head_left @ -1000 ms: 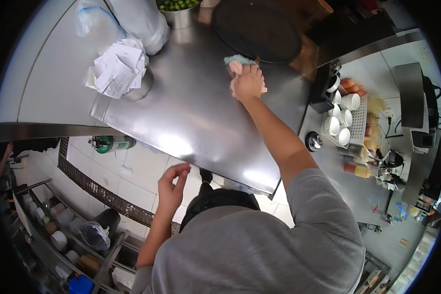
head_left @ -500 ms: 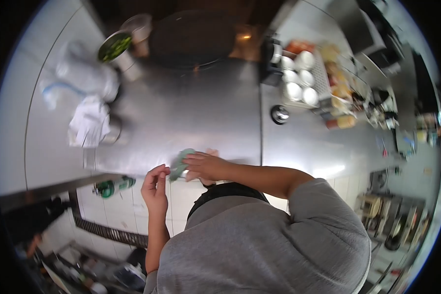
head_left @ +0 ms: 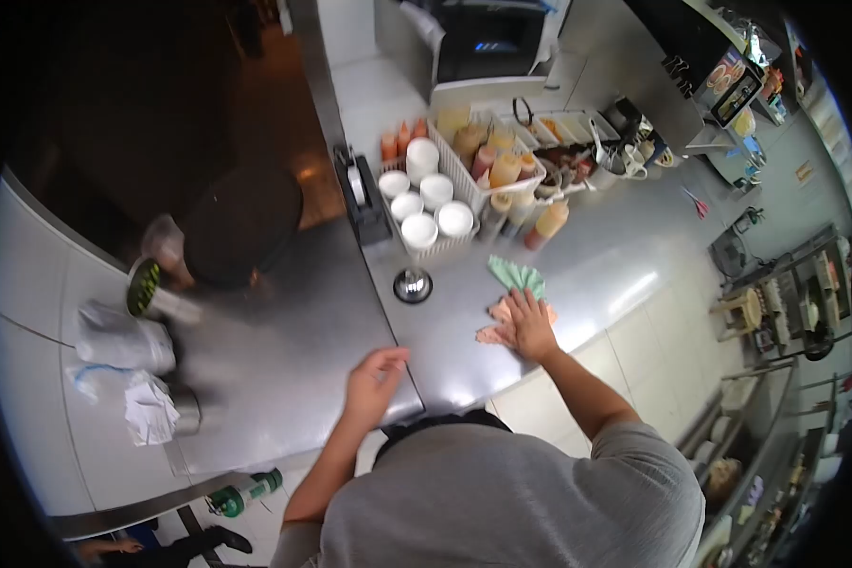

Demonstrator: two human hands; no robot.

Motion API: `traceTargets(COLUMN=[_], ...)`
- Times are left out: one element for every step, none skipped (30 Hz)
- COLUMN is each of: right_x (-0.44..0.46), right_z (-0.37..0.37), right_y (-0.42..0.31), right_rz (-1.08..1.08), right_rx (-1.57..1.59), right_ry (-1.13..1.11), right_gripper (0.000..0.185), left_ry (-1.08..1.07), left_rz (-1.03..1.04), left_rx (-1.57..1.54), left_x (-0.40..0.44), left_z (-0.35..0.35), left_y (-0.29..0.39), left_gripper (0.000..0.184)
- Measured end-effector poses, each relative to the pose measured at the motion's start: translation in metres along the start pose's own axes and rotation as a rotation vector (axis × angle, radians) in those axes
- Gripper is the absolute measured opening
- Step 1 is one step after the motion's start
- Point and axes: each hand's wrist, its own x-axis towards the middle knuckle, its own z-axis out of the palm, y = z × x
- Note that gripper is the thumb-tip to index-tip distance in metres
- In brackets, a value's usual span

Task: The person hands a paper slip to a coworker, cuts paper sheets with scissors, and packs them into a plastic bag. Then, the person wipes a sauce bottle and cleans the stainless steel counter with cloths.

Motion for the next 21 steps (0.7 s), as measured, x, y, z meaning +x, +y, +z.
traceTargets(right_x=[0.004,0.011,0.013,0.016,0.021,0.023,0.028,0.030,0.027,0.025,0.025,0.026,0.026,0.025,0.024,0.024,0.023,0.023,0.022,0.022,0.022], right_z=[0.004,0.003,0.001,0.001,0.000,0.000,0.001,-0.002,0.000,-0.002,-0.001,0.003,0.006,0.007,0.007,0.006,0.005,0.003,0.003,0.003,0.003], right_y=[0.003,0.008,0.010,0.015,0.021,0.026,0.030,0.033,0.035,0.036,0.039,0.040,0.042,0.045,0.047,0.047,0.047,0.048,0.049,0.050,0.052], right_rz=[-0.008,-0.023,-0.035,-0.059,-0.084,-0.096,-0.118,-0.125,-0.131,-0.139,-0.145,-0.154,-0.161,-0.168,-0.174,-0.180,-0.184,-0.193,-0.205,-0.214,-0.222], right_rx=[0.014,0.034,0.062,0.070,0.078,0.106,0.129,0.153,0.176,0.208,0.234,0.245,0.251,0.250,0.268,0.285,0.303,0.310,0.315,0.321,0.328], right_ry=[0.050,0.086,0.120,0.135,0.160,0.176,0.200,0.221,0.227,0.234,0.236,0.247,0.254,0.254,0.251,0.246,0.238,0.245,0.243,0.241,0.237], right_gripper=[0.068,0.066,0.064,0.062,0.060,0.059,0.058,0.057,0.057,0.056,0.056,0.056,0.055,0.055,0.055,0.055,0.055,0.054,0.054,0.053,0.053], left_ry=[-0.023,-0.041,-0.062,-0.089,-0.114,-0.144,-0.164,-0.160,-0.160,-0.162,-0.144,-0.129,-0.114,-0.105,-0.092,-0.080,-0.076,-0.075,-0.078,-0.052,-0.039], left_rz=[-0.002,0.004,0.003,-0.006,-0.011,-0.012,-0.009,0.017,0.031,0.040,0.077,0.113,0.147,0.184,0.216,0.247,0.309,0.370,0.428,0.447,0.443], left_rx=[0.016,-0.007,-0.024,0.019,0.069,0.118,0.168,0.176,0.176,0.165,0.200,0.228,0.250,0.289,0.322,0.355,0.400,0.447,0.495,0.518,0.533], left_x=[0.008,0.017,0.022,0.028,0.035,0.041,0.052,0.065,0.073,0.079,0.087,0.095,0.103,0.108,0.112,0.116,0.121,0.124,0.127,0.129,0.129], left_z=[0.018,0.036,0.053,0.068,0.081,0.093,0.102,0.110,0.119,0.127,0.133,0.138,0.144,0.150,0.155,0.159,0.161,0.162,0.164,0.166,0.166], left_y=[0.010,0.019,0.025,0.032,0.038,0.042,0.047,0.058,0.069,0.079,0.091,0.102,0.114,0.131,0.152,0.169,0.180,0.189,0.197,0.205,0.212], left_gripper=[0.019,0.019,0.020,0.020,0.020,0.020,0.021,0.021,0.022,0.022,0.022,0.022,0.022,0.022,0.021,0.021,0.020,0.019,0.019,0.019,0.019])
